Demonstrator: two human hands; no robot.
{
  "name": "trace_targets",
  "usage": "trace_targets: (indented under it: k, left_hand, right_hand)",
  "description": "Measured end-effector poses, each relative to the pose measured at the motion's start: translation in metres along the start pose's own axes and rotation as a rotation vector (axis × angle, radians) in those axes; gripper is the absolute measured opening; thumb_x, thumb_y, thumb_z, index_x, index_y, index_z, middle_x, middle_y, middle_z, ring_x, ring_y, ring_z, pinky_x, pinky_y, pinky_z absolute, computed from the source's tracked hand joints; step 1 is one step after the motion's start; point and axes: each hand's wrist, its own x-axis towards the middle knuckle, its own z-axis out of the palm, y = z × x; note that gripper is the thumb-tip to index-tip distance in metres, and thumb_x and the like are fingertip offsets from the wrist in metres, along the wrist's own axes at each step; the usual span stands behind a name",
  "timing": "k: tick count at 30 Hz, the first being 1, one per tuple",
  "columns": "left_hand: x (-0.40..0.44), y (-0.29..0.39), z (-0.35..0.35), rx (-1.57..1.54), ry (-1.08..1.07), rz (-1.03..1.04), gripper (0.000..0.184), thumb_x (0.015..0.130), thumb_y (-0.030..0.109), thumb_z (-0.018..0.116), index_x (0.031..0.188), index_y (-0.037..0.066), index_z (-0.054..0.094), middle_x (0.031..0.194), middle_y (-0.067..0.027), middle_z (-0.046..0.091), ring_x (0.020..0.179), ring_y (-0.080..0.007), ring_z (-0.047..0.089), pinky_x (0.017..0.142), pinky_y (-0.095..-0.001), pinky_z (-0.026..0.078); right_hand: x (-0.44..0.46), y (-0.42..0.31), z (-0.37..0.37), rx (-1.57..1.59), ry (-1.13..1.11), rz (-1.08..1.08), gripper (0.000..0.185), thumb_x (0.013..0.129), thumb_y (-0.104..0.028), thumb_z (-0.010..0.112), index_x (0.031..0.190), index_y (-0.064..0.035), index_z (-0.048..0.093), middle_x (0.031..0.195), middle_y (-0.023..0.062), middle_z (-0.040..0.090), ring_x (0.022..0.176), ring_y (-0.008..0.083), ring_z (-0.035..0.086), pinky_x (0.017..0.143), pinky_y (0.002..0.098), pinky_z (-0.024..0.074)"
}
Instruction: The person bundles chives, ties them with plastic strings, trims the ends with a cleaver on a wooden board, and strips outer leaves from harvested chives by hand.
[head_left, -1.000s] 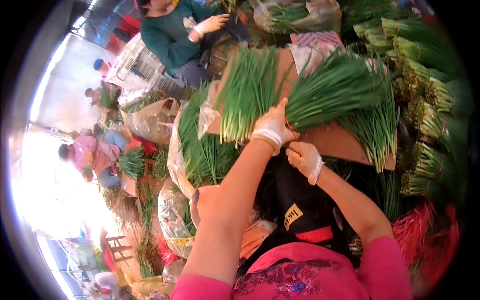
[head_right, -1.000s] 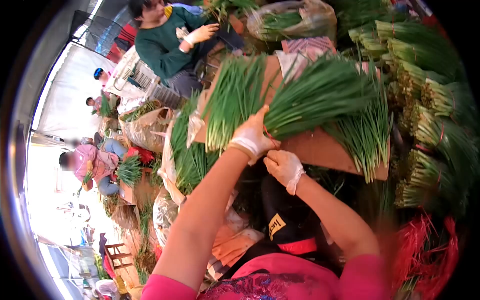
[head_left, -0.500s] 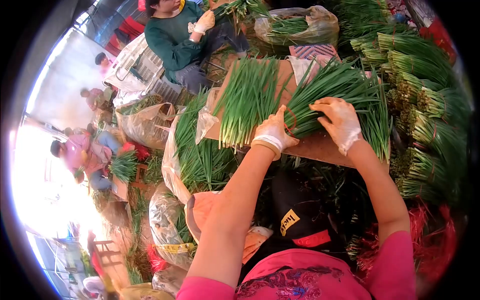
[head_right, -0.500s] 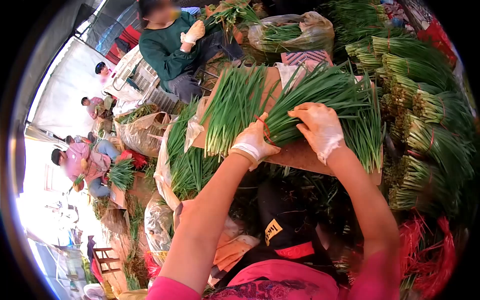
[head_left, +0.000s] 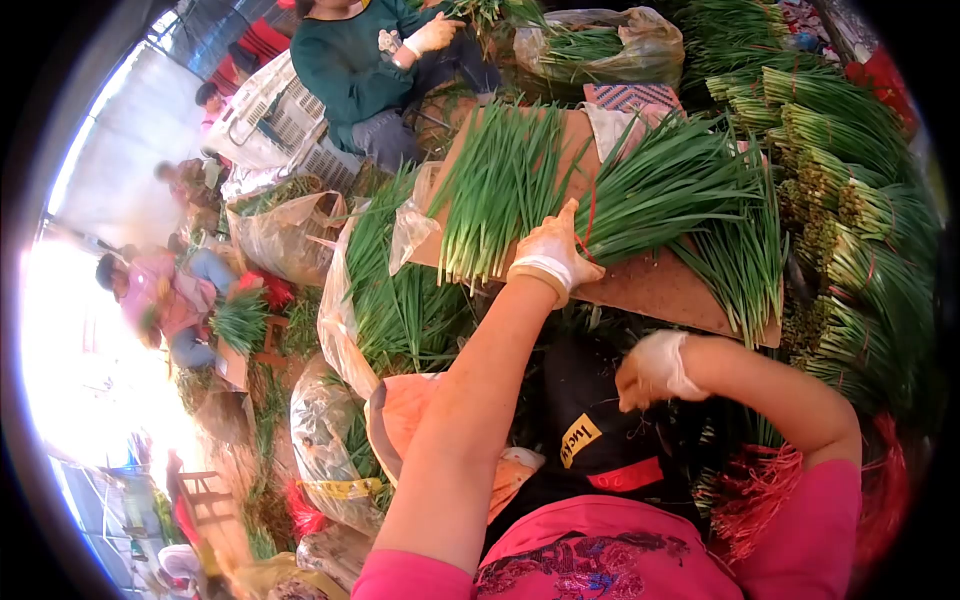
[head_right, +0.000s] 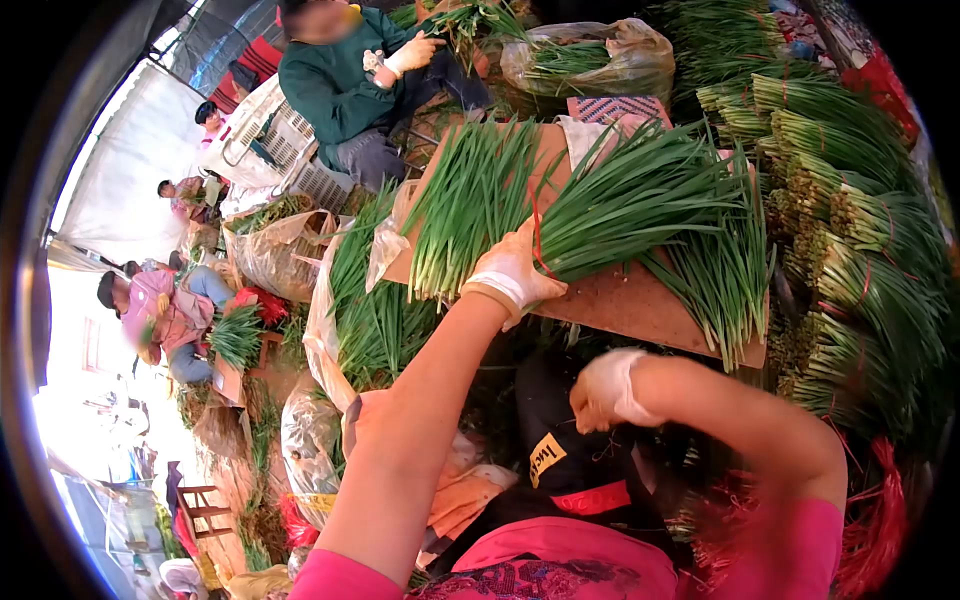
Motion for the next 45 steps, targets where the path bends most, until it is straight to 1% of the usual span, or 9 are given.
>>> trace_targets:
  k: [6,15,21,24,30,33,36,39,45]
  left_hand:
    - [-0.003,-0.001,0.004,-0.018,0.026,0.02,0.112,0.056,0.04,0.084,0.144,0.01,0.021,0.128,-0.0169,0.049,0.115,-0.0313,0.052,0.096,-0.038,0.044]
    - [-0.002,-0.001,0.003,-0.031,0.028,0.025,0.112,0.055,0.04,0.083,0.144,0.009,0.021,0.129,-0.0182,0.048,0.116,-0.0319,0.052,0.095,-0.0384,0.044]
    - [-0.002,-0.001,0.003,-0.027,0.02,0.019,0.111,0.055,0.041,0.083,0.144,0.011,0.023,0.129,-0.0175,0.049,0.116,-0.0313,0.052,0.095,-0.0385,0.044]
    - [-0.004,-0.001,0.001,-0.025,0.025,0.012,0.111,0.055,0.041,0.084,0.144,0.011,0.023,0.129,-0.0172,0.049,0.116,-0.0311,0.052,0.095,-0.0384,0.044]
    - [-0.003,0.0,0.002,-0.015,0.022,0.007,0.111,0.056,0.041,0.084,0.144,0.011,0.023,0.13,-0.0169,0.049,0.115,-0.031,0.052,0.095,-0.038,0.044]
    - [-0.004,0.0,0.001,-0.024,0.019,0.011,0.11,0.056,0.04,0.083,0.144,0.011,0.023,0.13,-0.0169,0.049,0.115,-0.031,0.052,0.095,-0.0378,0.044]
    - [-0.005,-0.001,0.001,-0.032,0.03,0.019,0.11,0.056,0.04,0.083,0.143,0.011,0.024,0.13,-0.017,0.049,0.115,-0.031,0.052,0.095,-0.0376,0.044]
    - [-0.005,0.0,0.0,-0.032,0.036,0.024,0.11,0.056,0.04,0.083,0.143,0.01,0.024,0.129,-0.017,0.049,0.115,-0.031,0.052,0.095,-0.0376,0.044]
    - [-0.005,0.0,0.001,-0.033,0.031,0.019,0.11,0.056,0.04,0.083,0.143,0.01,0.024,0.129,-0.0172,0.049,0.115,-0.0308,0.052,0.095,-0.0376,0.044]
  right_hand:
    - [0.017,0.039,-0.034,-0.385,1.285,0.047,0.017,0.077,-0.019,0.064,0.094,-0.0151,0.065,0.088,0.0075,0.056,0.087,0.0274,0.056,0.075,0.0399,0.0444]
    - [0.021,0.026,-0.069,-1.015,0.984,0.345,0.013,0.073,-0.014,0.065,0.086,-0.0136,0.064,0.086,0.005,0.062,0.087,0.0227,0.062,0.074,0.0338,0.0468]
    - [0.034,0.035,-0.071,-0.467,1.091,0.259,0.015,0.072,-0.017,0.068,0.086,-0.0128,0.063,0.085,0.0057,0.067,0.086,0.0217,0.065,0.074,0.0323,0.0468]
    - [0.036,0.034,-0.074,-0.669,1.029,0.323,0.009,0.075,-0.022,0.065,0.081,-0.015,0.064,0.081,0.0041,0.063,0.081,0.022,0.063,0.072,0.0351,0.045]
    - [0.028,0.018,-0.083,-0.904,0.796,0.459,0.057,0.049,-0.03,0.088,0.097,-0.0127,0.063,0.097,0.0046,0.063,0.094,0.0203,0.063,0.08,0.0332,0.0478]
    - [0.024,0.016,-0.081,-0.997,0.894,0.4,0.01,0.072,-0.02,0.068,0.08,-0.014,0.066,0.087,0.0053,0.064,0.087,0.0208,0.063,0.071,0.0342,0.0473]
    - [0.034,0.028,-0.084,-0.815,0.928,0.399,0.013,0.071,-0.018,0.069,0.083,-0.013,0.066,0.089,0.0057,0.065,0.089,0.0206,0.064,0.072,0.0338,0.0477]
    - [0.035,0.029,-0.089,-0.778,0.842,0.434,0.053,0.05,-0.027,0.085,0.096,-0.0096,0.065,0.095,0.0071,0.065,0.094,0.0219,0.063,0.076,0.0333,0.0496]
    - [0.021,0.009,-0.088,-0.989,0.734,0.458,0.053,0.051,-0.034,0.086,0.092,-0.0082,0.065,0.092,0.0061,0.064,0.091,0.0209,0.063,0.074,0.032,0.0493]
